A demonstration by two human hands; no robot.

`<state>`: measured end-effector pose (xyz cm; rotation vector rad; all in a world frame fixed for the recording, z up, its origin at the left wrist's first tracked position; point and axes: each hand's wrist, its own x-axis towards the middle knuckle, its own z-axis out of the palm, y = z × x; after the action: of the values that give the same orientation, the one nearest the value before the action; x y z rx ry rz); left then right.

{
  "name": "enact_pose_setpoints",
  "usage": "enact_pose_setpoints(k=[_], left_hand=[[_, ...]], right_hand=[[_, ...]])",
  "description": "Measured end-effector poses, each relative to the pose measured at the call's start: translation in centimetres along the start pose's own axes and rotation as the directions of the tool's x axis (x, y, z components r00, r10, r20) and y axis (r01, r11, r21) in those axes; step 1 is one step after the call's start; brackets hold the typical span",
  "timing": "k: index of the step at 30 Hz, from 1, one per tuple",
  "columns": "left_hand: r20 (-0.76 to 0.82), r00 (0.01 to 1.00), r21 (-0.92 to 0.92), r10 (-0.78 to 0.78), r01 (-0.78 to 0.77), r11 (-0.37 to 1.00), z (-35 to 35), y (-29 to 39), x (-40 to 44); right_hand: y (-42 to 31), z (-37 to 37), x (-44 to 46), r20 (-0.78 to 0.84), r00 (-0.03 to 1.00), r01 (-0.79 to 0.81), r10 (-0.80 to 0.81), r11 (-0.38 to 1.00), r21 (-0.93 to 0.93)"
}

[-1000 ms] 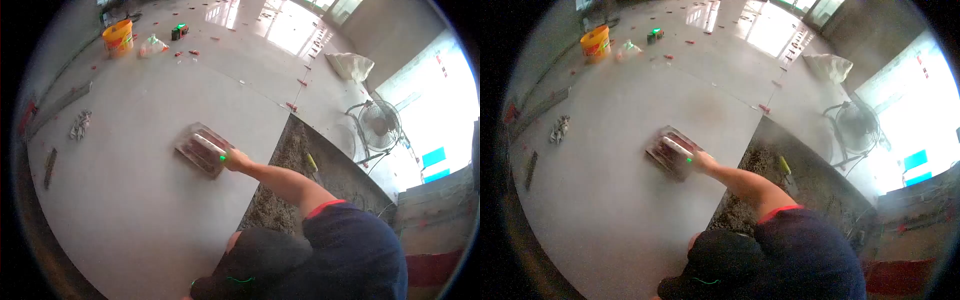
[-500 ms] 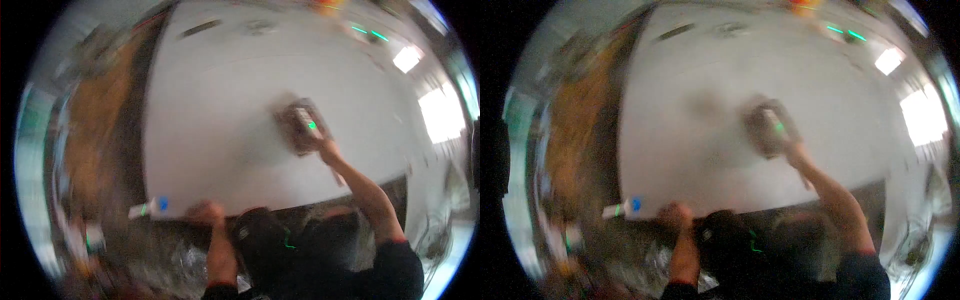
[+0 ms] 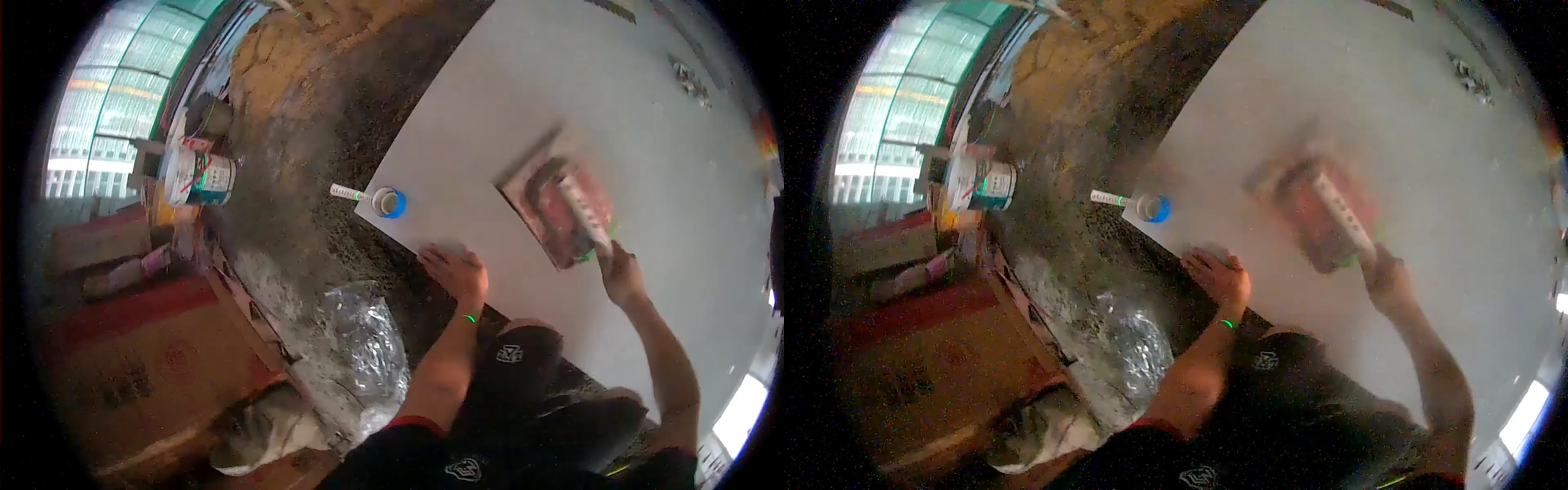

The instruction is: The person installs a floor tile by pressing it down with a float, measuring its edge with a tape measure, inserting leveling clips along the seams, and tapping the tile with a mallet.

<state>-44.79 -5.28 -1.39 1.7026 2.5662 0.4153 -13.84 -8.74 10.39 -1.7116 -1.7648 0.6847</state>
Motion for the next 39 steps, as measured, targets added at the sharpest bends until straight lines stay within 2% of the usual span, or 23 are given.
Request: enact_pose_setpoints(k=[2,3,4,7,9,10,12,13,15,16,18,19,21,22,24,27,28,29,30,34,36,38,39], left_hand=[[0.047,0.999,0.03,0.004,-0.006,1.0,-0.4,-0.7,-0.8],[0.046,0.999,0.017,-0.018,0.018,1.0,-0.3,0.4,0.2],[0.065,0.998,0.034,-0.019,0.016,0.999,-0.8,0.1,-0.3],[0.069,0.998,-0.002,-0.011,0.011,1.0,-1.2,0.7,0.1],[-0.03,0.999,0.008,0.038,-0.038,0.999,0.2,0.0,-0.3],[-0.026,0.999,0.013,0.04,-0.04,0.999,0.3,-0.1,-0.5],[0.015,1.0,-0.007,0.003,-0.003,1.0,-0.6,0.4,-0.2],[0.015,1.0,0.002,0.0,0.0,1.0,-1.0,0.7,0.0],[0.048,0.999,-0.01,-0.012,0.013,1.0,-1.2,0.7,0.0],[0.052,0.998,-0.003,-0.018,0.019,1.0,-0.9,0.5,0.2],[0.065,0.998,-0.022,-0.026,0.028,0.999,-0.2,0.0,0.1],[0.07,0.997,-0.016,-0.035,0.036,0.999,-0.4,0.0,0.1],[0.045,0.999,-0.04,0.012,-0.01,0.999,-1.0,0.4,0.1],[0.037,0.999,-0.047,0.013,-0.012,0.999,-0.2,1.2,1.2],[0.067,0.997,0.088,0.029,-0.034,0.996,-0.2,0.0,-0.1],[0.099,0.994,0.068,-0.035,0.028,0.997,-0.6,0.6,0.1],[0.094,0.995,0.067,-0.037,0.031,0.997,-0.7,0.5,-0.1],[0.096,0.995,0.071,-0.038,0.031,0.997,-0.6,0.3,-0.2],[0.095,0.995,0.072,-0.034,0.027,0.997,-0.4,0.4,0.0],[0.048,0.999,0.099,-0.02,0.015,0.995,-0.3,0.6,-0.2],[0.006,1.0,0.063,0.01,-0.011,0.998,0.1,0.1,0.1],[0.029,1.0,0.067,-0.007,0.005,0.998,-0.5,0.4,0.1],[0.06,0.998,0.065,-0.021,0.017,0.998,-0.5,0.3,-0.1]], right_hand=[[2.2,2.0,-0.9,0.138,0.961,-0.23,0.241,0.969,-0.093],[2.2,1.0,0.7,0.138,0.876,-0.43,0.462,0.878,-0.213],[2.3,-0.2,2.1,0.352,0.84,-0.409,0.413,0.908,-0.09],[-7.6,-2.0,5.9,0.133,0.962,-0.256,0.237,0.956,0.145],[-12.1,-3.8,8.3,0.163,0.973,-0.176,0.162,0.982,0.072],[-15.7,-6.0,9.4,0.292,0.929,-0.24,0.229,0.971,0.001],[-19.5,-6.7,10.3,0.108,0.993,-0.062,0.043,0.982,0.18],[-20.1,-6.3,10.4,0.114,0.993,-0.063,0.042,0.98,0.187],[-20.5,-5.4,10.3,-0.043,0.994,0.111,-0.104,0.963,0.247],[-18.4,-4.3,9.8,-0.019,0.995,0.098,-0.096,0.985,0.145],[-12.2,-0.4,8.0,0.094,0.99,-0.1,0.101,0.995,-0.012],[-5.7,3.1,6.8,0.139,0.979,-0.144,0.149,0.989,-0.045],[-0.4,5.2,5.7,0.184,0.96,-0.199,0.21,0.977,-0.076],[0.0,4.6,6.5,0.06,0.982,-0.189,0.18,0.96,0.206],[-0.6,3.8,4.4,-0.02,0.975,-0.184,0.221,0.858,0.48],[-2.0,0.2,6.5,0.021,0.972,-0.225,0.235,0.897,0.381],[-3.0,-0.5,7.3,0.156,0.894,-0.447,0.42,0.855,0.262],[-4.4,-1.2,8.1,0.258,0.76,-0.638,0.597,0.761,0.119],[-6.6,-2.3,9.4,0.256,0.771,-0.623,0.583,0.775,0.111],[-15.3,-5.6,14.1,-0.013,0.975,-0.219,0.223,0.968,0.119],[-19.6,-6.1,16.0,-0.074,0.983,-0.15,0.171,0.962,0.228],[-20.0,-5.1,17.9,-0.316,0.927,0.287,-0.201,0.924,0.254],[-19.4,-3.9,17.6,-0.307,0.931,0.283,-0.199,0.923,0.262]])
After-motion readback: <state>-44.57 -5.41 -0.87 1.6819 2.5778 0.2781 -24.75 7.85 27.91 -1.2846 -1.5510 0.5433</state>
